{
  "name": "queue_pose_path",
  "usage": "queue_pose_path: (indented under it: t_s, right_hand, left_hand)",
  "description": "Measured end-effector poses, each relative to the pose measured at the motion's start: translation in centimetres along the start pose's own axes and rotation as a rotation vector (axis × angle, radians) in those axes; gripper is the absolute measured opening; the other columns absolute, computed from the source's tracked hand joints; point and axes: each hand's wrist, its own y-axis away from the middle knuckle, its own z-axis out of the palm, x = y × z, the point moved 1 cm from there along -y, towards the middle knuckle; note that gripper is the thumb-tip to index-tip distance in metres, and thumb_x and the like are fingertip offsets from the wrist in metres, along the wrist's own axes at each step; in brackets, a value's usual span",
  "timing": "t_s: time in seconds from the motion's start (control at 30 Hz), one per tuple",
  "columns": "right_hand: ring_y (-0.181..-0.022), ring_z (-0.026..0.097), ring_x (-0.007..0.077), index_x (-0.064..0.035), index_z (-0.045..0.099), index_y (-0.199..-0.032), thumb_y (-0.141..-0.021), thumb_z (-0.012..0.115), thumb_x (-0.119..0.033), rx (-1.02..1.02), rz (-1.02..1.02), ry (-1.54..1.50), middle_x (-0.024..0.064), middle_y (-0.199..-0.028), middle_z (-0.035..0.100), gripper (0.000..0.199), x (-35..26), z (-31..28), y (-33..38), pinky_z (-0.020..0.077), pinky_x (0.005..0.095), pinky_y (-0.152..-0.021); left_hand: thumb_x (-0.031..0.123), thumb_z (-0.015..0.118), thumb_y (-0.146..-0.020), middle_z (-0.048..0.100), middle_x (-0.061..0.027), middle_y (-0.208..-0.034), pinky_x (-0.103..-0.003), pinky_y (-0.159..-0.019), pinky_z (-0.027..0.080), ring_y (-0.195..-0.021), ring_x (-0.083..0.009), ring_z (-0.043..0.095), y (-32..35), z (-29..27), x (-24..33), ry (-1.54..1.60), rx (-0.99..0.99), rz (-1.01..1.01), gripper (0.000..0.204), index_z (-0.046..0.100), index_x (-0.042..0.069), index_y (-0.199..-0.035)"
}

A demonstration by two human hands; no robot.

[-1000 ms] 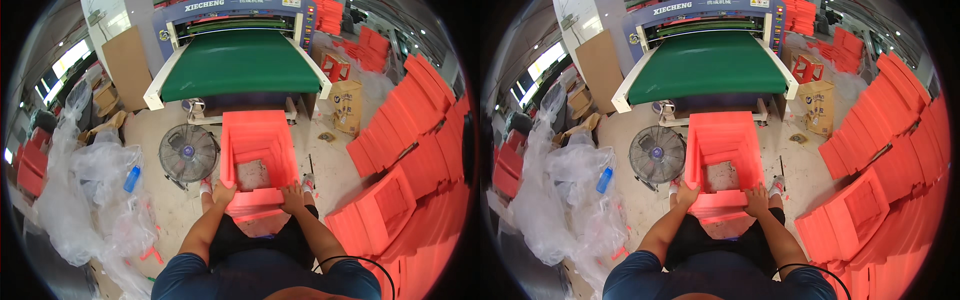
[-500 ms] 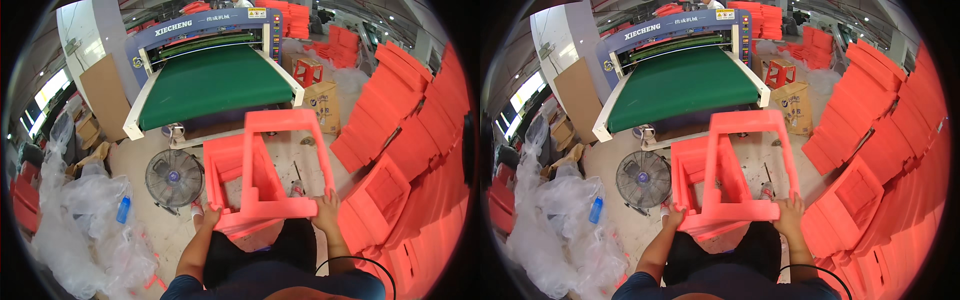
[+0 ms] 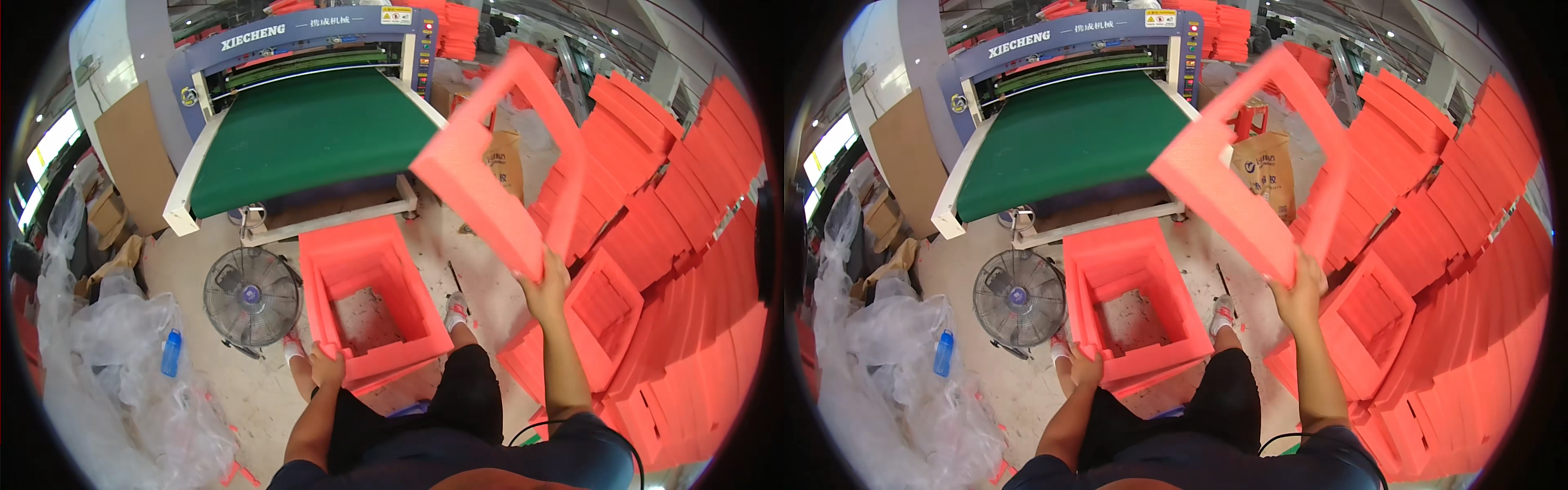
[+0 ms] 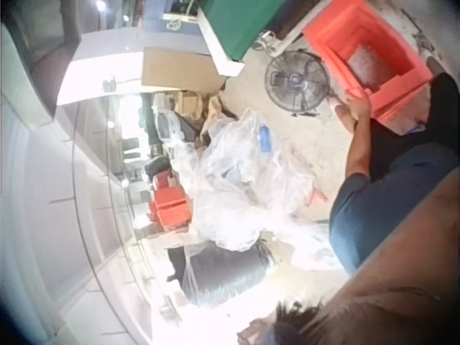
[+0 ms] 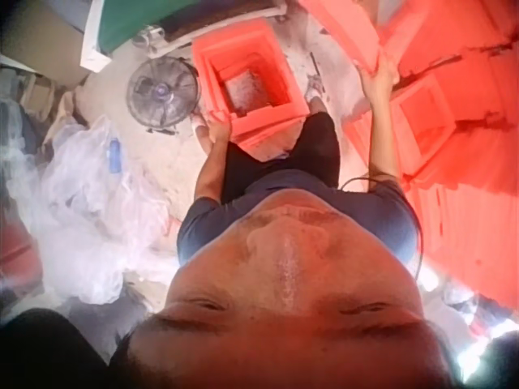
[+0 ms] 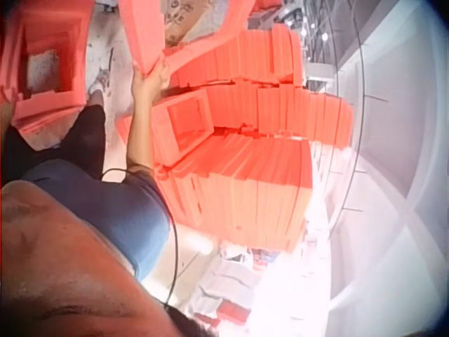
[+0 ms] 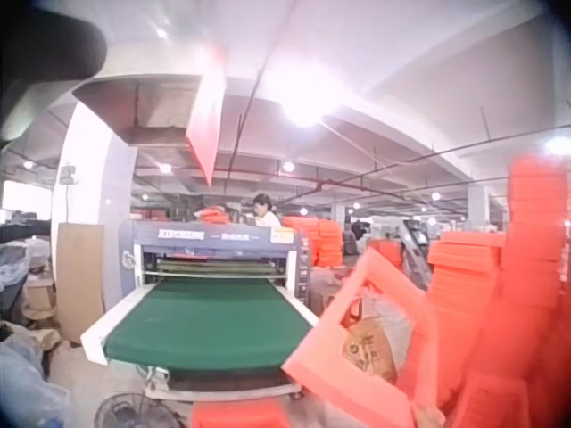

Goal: Operate a foam processing machine to press and stack red foam packaging frames.

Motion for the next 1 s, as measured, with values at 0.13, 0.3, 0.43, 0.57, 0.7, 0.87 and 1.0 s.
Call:
queue_pose_path:
  t_s: [0.13,0.3,0.43,0.57,0.7,0.87,1.0]
  right_hand:
    - [-0.125,0.05,0.0367,-0.0111,0.046,-0.147,-0.076,0.08,-0.037,-0.046,-0.226,0.006,0.0184,-0.132,0.055,0.083,-3.5,6.4,-11.1,0.0301,0.0524,-0.108]
    - [-0.133,0.046,0.0336,-0.0207,0.035,-0.155,-0.079,0.077,-0.05,-0.253,-0.331,0.1,0.0144,-0.139,0.052,0.091,-7.2,16.2,-25.3,0.0301,0.0591,-0.11]
    - [-0.141,0.04,0.0305,-0.0241,0.034,-0.155,-0.081,0.076,-0.049,-0.419,-0.336,0.235,0.0129,-0.146,0.047,0.09,-9.4,23.0,-30.5,0.0262,0.0627,-0.113]
    - [-0.14,0.039,0.0257,-0.0241,0.041,-0.15,-0.08,0.079,-0.037,-0.479,-0.346,0.176,0.0072,-0.143,0.049,0.081,-8.3,28.0,-31.0,0.0259,0.0541,-0.114]
    - [-0.134,0.045,0.0252,-0.0196,0.047,-0.144,-0.078,0.081,-0.03,-0.421,-0.379,0.101,0.0068,-0.134,0.053,0.075,-9.2,27.0,-31.5,0.0254,0.0525,-0.113]
    - [-0.128,0.049,0.0279,-0.0166,0.05,-0.143,-0.076,0.08,-0.029,-0.31,-0.493,0.096,0.0088,-0.13,0.054,0.074,-8.3,24.6,-30.9,0.0268,0.0527,-0.111]
    - [-0.131,0.048,0.0282,-0.0186,0.047,-0.146,-0.078,0.078,-0.03,-0.328,-0.576,0.027,0.0085,-0.132,0.054,0.076,-8.1,25.2,-31.5,0.0254,0.0522,-0.111]
  left_hand:
    - [0.042,0.071,-0.082,0.05,-0.0249,-0.132,-0.054,-0.093,0.051,-0.117,-0.0444,0.056,-0.4,0.3,-0.9,0.034,0.002,0.051,0.079,0.03,0.015,-0.145]
    - [0.044,0.073,-0.082,0.048,-0.0267,-0.133,-0.054,-0.096,0.05,-0.119,-0.0462,0.055,-0.7,0.6,-1.0,0.073,-0.069,0.032,0.082,0.028,0.018,-0.146]
    - [0.046,0.07,-0.083,0.045,-0.0248,-0.139,-0.053,-0.095,0.051,-0.122,-0.0441,0.054,-0.7,0.7,-0.9,0.012,-0.099,0.029,0.083,0.026,0.019,-0.148]
    - [0.045,0.071,-0.083,0.041,-0.0281,-0.14,-0.052,-0.1,0.049,-0.119,-0.0464,0.056,-0.1,-0.2,0.6,-0.024,-0.157,-0.003,0.087,0.024,0.015,-0.149]
    - [0.045,0.071,-0.083,0.035,-0.0293,-0.146,-0.052,-0.099,0.049,-0.119,-0.0482,0.056,-0.4,-0.3,0.0,-0.009,-0.167,-0.005,0.086,0.024,0.014,-0.147]
    - [0.043,0.071,-0.083,0.037,-0.0288,-0.145,-0.052,-0.097,0.05,-0.119,-0.0486,0.055,-1.6,-0.1,0.6,0.028,-0.17,0.012,0.084,0.026,0.011,-0.145]
    - [0.041,0.071,-0.082,0.044,-0.0278,-0.136,-0.054,-0.092,0.052,-0.115,-0.0477,0.057,-1.7,0.3,-0.2,0.027,-0.068,0.087,0.081,0.029,0.012,-0.145]
